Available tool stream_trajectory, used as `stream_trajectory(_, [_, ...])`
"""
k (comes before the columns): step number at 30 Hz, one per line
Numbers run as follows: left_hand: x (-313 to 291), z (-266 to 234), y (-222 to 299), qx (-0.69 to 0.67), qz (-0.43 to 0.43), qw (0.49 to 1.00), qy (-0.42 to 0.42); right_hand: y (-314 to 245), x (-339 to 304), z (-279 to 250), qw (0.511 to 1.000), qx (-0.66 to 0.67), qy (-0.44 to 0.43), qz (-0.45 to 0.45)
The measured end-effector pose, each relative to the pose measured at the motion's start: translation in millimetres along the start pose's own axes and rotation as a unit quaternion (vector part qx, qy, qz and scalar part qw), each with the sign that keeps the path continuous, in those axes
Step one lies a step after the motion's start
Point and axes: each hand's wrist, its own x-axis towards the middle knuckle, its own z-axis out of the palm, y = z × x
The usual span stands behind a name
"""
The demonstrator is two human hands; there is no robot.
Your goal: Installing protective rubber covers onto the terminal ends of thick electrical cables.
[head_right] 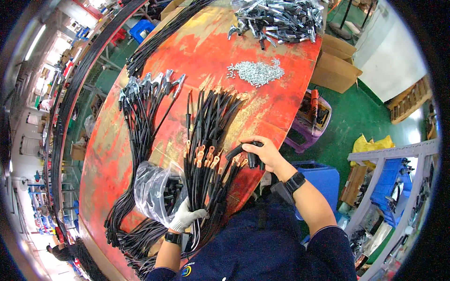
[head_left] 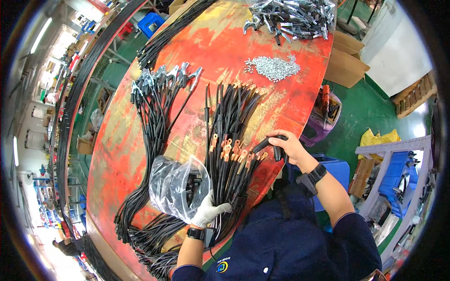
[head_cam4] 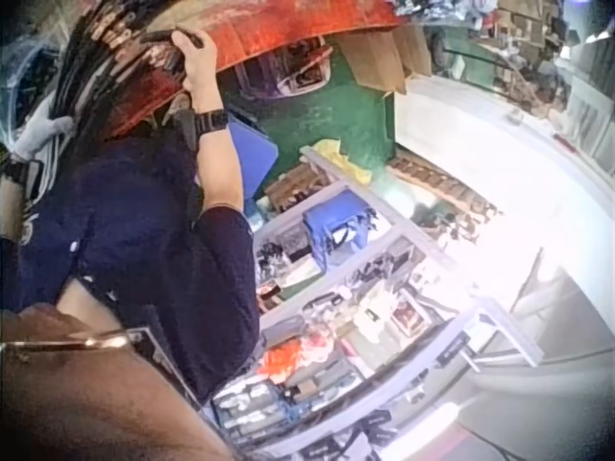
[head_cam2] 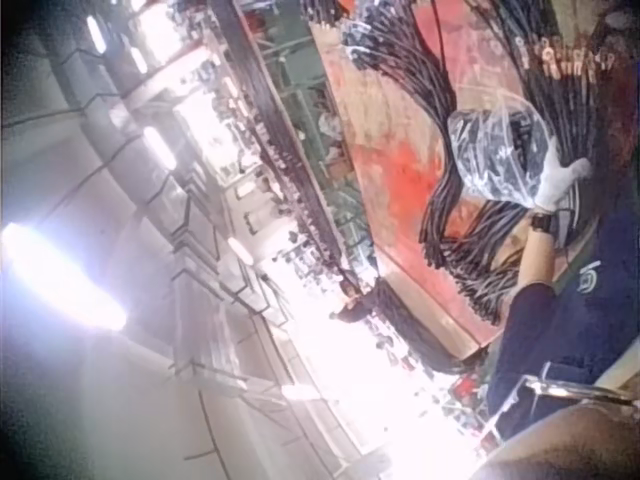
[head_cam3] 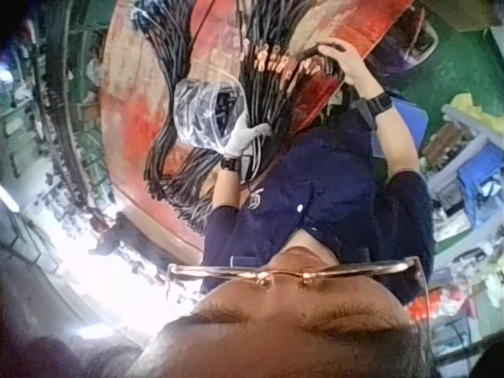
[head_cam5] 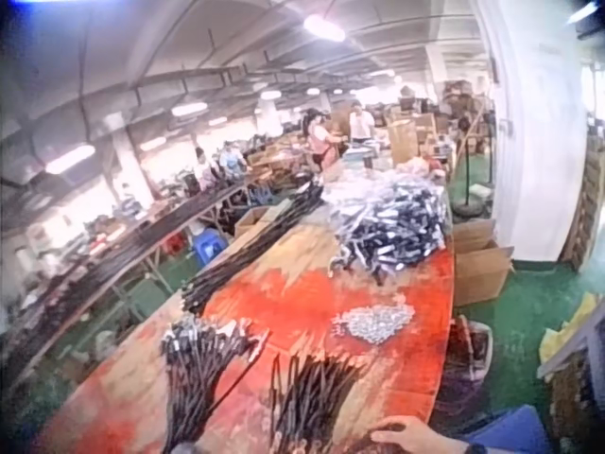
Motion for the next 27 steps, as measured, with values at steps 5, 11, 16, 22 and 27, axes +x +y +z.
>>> stream_trajectory(5, [3,-4,3,-0.005,-0.028,0.999,-0.023,-11,9,1,0.997,-0.048,-0.065,-0.01])
stream_trajectory(11, [5,-6,9,-0.037,-0.02,0.998,-0.045,-31,20,2,0.98,-0.107,-0.167,-0.005])
stream_trajectory(16, [8,-8,5,-0.008,-0.029,0.999,-0.026,-37,28,-2,0.952,-0.172,-0.251,-0.04])
stream_trajectory(22, [12,-3,3,-0.036,0.011,0.999,0.015,-33,14,-8,0.951,-0.142,-0.266,-0.072])
stream_trajectory(27, [18,-4,-5,-0.01,0.021,0.999,0.027,-28,8,-13,0.964,-0.133,-0.228,0.007])
